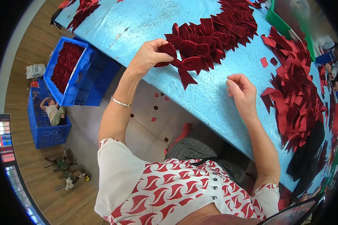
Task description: The person folds ribbon strips into bows by hand, places the completed bows in a row on the table, and takes more ribbons from the pile to fold.
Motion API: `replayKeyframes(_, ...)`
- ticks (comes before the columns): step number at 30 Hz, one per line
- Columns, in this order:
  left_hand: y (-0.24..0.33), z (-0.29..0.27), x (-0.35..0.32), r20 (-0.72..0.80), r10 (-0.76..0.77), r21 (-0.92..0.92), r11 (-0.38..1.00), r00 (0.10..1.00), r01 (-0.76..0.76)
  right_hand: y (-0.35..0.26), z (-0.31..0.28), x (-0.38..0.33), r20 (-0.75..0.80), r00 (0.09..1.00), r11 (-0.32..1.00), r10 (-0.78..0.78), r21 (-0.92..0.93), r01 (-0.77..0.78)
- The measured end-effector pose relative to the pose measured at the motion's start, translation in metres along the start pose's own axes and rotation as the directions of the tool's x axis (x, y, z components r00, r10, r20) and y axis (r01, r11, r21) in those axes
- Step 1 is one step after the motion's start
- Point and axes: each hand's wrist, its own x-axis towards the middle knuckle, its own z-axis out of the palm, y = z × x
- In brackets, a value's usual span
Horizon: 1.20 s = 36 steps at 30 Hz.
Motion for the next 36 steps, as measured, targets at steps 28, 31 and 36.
replayKeyframes(28, -0.039, -0.015, 0.000, 0.214, 0.077, -0.050, 0.996, 0.974, -0.068, -0.046, 0.040, 0.113, 0.250, 0.953, 0.985, -0.173, 0.058, 0.164)
replayKeyframes(31, -0.039, -0.015, 0.000, 0.210, 0.082, -0.048, 0.996, 0.974, -0.074, -0.045, 0.037, 0.112, 0.200, 0.954, 0.968, -0.223, 0.159, 0.193)
replayKeyframes(36, -0.034, -0.016, -0.003, 0.226, 0.042, -0.106, 0.994, 0.973, -0.019, -0.045, 0.035, 0.108, 0.185, 0.956, 0.964, -0.226, 0.183, 0.193)
